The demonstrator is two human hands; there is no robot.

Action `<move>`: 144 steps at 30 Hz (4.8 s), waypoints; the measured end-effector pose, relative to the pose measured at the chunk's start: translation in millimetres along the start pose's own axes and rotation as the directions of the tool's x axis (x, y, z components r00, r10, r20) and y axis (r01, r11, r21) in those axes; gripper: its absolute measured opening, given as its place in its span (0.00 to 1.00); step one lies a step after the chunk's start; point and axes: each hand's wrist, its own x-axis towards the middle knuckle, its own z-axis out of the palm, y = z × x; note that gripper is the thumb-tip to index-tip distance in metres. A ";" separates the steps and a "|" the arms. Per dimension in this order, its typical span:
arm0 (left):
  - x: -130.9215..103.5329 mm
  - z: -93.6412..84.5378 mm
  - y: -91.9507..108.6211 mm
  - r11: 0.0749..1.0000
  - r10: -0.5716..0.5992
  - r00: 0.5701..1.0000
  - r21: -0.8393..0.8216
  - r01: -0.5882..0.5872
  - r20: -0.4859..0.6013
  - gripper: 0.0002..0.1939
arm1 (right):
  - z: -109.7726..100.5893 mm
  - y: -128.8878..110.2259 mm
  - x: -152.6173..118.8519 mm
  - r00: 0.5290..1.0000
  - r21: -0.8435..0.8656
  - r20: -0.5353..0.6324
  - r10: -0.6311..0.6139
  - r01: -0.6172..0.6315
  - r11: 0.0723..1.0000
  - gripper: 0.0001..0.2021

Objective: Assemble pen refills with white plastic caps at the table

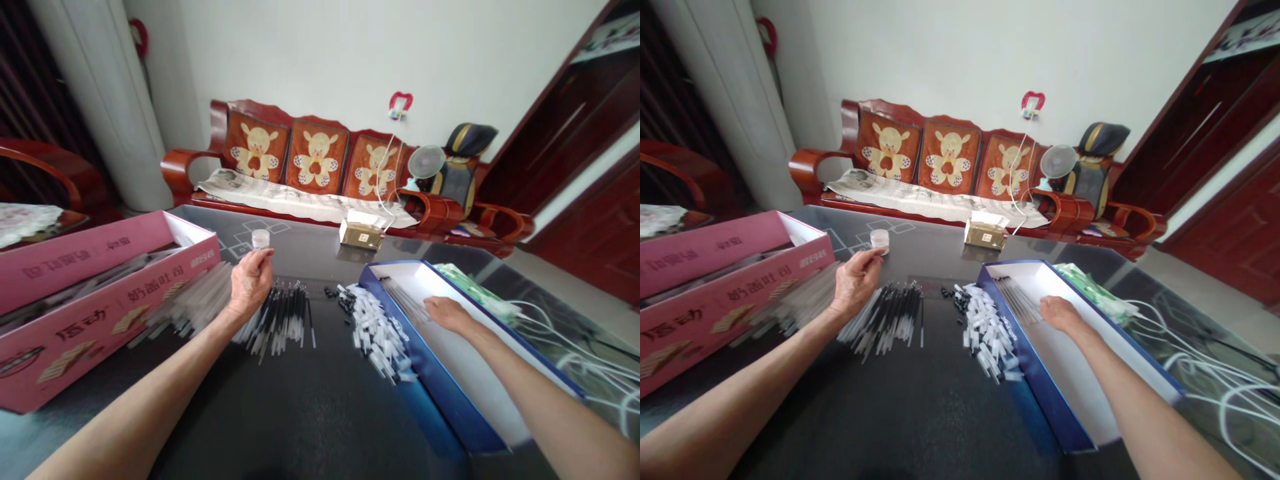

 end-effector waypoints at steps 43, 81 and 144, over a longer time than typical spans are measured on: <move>7.8 -29.9 21.8 0.729 -0.296 0.578 0.570 -0.378 0.761 0.16 | 42.8 -235.1 -96.7 0.900 0.521 -0.333 -0.281 0.424 0.740 0.07; 2.2 -6.8 12.8 0.992 -0.072 0.817 -0.046 0.119 0.572 0.14 | 39.4 -227.8 -75.9 0.977 0.961 0.208 -0.043 -0.212 -0.176 0.12; -32.8 3.1 47.5 0.919 0.393 0.664 -0.238 -0.316 0.636 0.20 | 26.1 -237.5 -82.8 0.974 0.840 0.204 0.099 -0.122 -0.528 0.14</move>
